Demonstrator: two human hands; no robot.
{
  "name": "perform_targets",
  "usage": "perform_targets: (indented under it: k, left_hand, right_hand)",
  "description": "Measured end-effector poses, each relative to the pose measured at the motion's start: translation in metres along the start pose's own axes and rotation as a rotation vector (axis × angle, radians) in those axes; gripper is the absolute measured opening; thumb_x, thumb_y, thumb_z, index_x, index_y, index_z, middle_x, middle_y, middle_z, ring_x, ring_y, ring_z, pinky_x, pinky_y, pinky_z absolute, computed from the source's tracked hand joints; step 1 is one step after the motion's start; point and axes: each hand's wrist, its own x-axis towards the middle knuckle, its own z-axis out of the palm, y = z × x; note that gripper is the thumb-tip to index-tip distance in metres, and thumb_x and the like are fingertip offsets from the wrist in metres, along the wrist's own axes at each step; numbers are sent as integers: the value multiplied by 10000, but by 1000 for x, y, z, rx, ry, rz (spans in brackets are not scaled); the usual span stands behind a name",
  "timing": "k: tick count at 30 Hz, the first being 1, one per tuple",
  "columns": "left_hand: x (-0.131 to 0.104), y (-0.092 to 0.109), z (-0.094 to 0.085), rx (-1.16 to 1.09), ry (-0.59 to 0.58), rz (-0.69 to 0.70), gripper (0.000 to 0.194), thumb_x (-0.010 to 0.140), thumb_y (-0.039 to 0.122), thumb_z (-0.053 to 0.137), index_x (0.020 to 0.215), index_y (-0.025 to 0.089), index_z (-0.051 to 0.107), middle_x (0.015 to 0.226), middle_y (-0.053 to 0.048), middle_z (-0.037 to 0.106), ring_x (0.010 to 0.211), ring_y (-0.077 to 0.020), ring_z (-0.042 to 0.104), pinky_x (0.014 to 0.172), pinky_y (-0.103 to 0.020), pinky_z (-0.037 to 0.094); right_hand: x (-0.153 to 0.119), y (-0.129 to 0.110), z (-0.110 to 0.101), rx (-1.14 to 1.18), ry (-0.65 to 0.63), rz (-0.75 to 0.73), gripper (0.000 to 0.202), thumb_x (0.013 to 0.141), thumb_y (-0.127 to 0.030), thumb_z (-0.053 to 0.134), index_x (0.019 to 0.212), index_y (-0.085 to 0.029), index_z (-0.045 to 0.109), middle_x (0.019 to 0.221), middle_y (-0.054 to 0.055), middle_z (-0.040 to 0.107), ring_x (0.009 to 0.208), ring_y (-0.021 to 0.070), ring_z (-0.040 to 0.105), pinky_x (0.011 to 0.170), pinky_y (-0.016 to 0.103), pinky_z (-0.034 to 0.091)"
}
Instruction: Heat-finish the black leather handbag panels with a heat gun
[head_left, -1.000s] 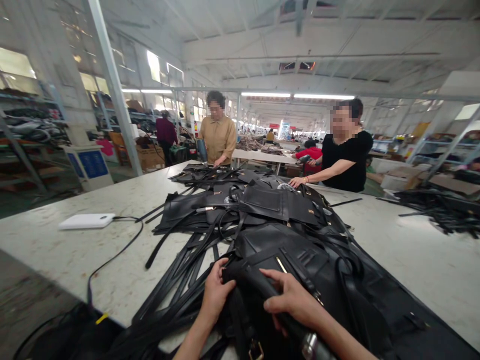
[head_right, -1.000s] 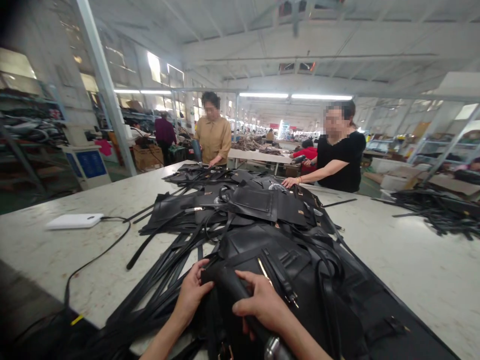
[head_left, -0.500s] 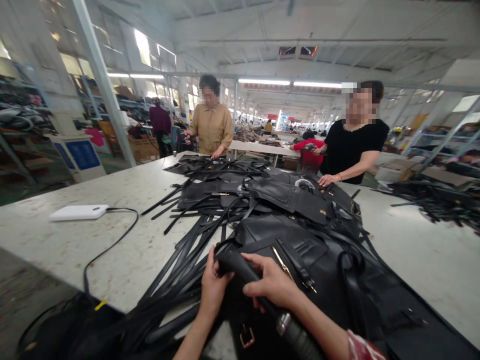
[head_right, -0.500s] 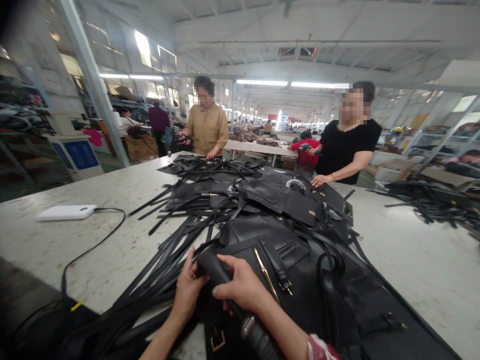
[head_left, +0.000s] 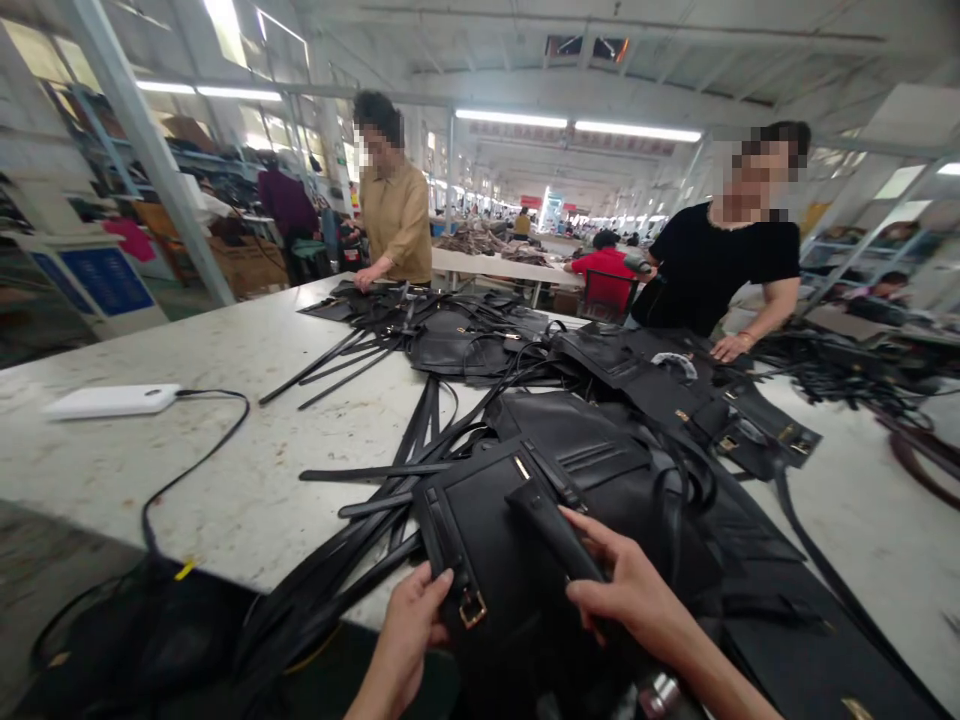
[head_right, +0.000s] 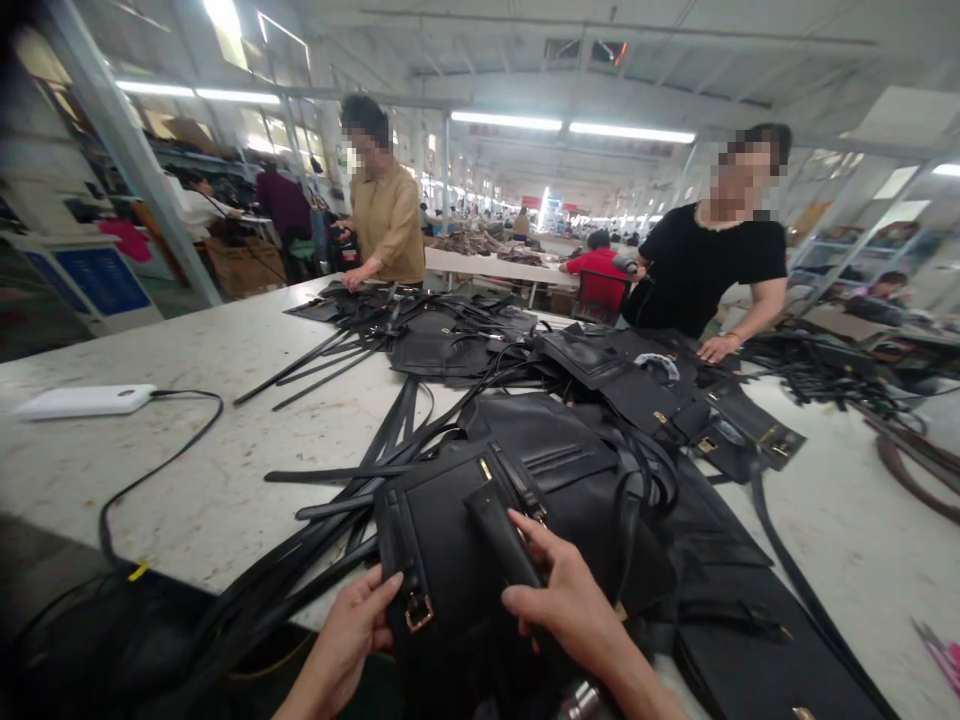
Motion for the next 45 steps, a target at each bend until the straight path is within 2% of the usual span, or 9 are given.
perform_targets:
  k: [5, 10, 15, 20, 24, 28, 34, 39, 45]
  left_hand:
    - [10, -3, 8, 39, 115, 85, 311, 634, 268, 605, 911, 137, 554, 621, -26, 665, 486, -180, 616, 378, -234, 452]
    - [26, -2, 14, 44, 98, 85, 211, 633, 284, 605, 789, 150, 557, 574, 5, 634, 480, -147, 600, 440, -231, 467]
    - [-3, -5, 7, 51, -66, -10, 250, 674, 349, 595, 834, 164, 544, 671, -25, 654, 590, -155, 629, 552, -259, 485]
    - [-29, -27, 2, 153, -173, -134, 166, 699, 262, 567, 801, 135, 536, 638, -38, 643, 561, -136, 614, 541, -235, 468]
    - [-25, -34, 9, 179, -74, -87, 80, 695, 193, 534, 756, 144, 515, 528, 16, 583, 435, -85, 540, 457, -194, 434]
    - [-26, -33, 14, 143, -123, -96, 206, 743, 275, 506, 918, 168, 498, 611, -2, 615, 467, -107, 571, 432, -196, 431]
    - [-25, -34, 12, 74, -126, -100, 267, 751, 304, 504, 979, 166, 497, 693, -34, 636, 525, -139, 599, 460, -247, 476]
    - [-21, -31, 17, 50, -118, -149, 300, 725, 312, 551, 982, 169, 489, 645, -27, 630, 492, -143, 592, 433, -239, 467]
    - [-20, -33, 22, 33, -108, -141, 320, 654, 365, 643, 892, 189, 521, 640, -2, 615, 499, -140, 576, 402, -236, 472]
  right_hand:
    - [-45, 16, 8, 0, -123, 137, 768, 541, -54, 575, 1265, -232, 388, 868, -8, 619, 435, 53, 497, 372, 142, 402]
    - [-38, 26, 25, -15, -172, 160, 758, 539, -58, 570, 1258, -219, 394, 823, -18, 627, 387, 44, 466, 329, 137, 375]
    - [-11, 29, 32, 25, 37, -73, 719, 593, -72, 552, 1276, -202, 369, 848, -13, 606, 433, 49, 481, 378, 159, 396]
    - [-38, 28, 17, 37, 63, -22, 751, 619, -79, 539, 1314, -219, 294, 852, -9, 633, 415, 64, 491, 360, 171, 396]
    - [-80, 34, 7, -15, -96, 41, 747, 558, -34, 603, 1254, -230, 417, 1047, 9, 621, 834, 163, 607, 693, 208, 482]
    - [-86, 48, 16, -43, -252, 30, 670, 528, -112, 690, 1175, -174, 525, 1162, 56, 570, 1118, 237, 465, 957, 273, 333]
    - [-68, 54, 32, 47, -160, 133, 811, 549, -73, 593, 1300, -240, 337, 942, 16, 644, 516, 121, 592, 450, 200, 451]
    - [-78, 53, 24, 146, -204, 16, 616, 553, -144, 696, 1148, -206, 554, 1149, 37, 583, 1084, 235, 496, 941, 287, 343]
    - [-62, 53, 30, 144, -52, -53, 812, 466, -47, 638, 1243, -183, 443, 1148, 17, 582, 1031, 226, 531, 898, 290, 382]
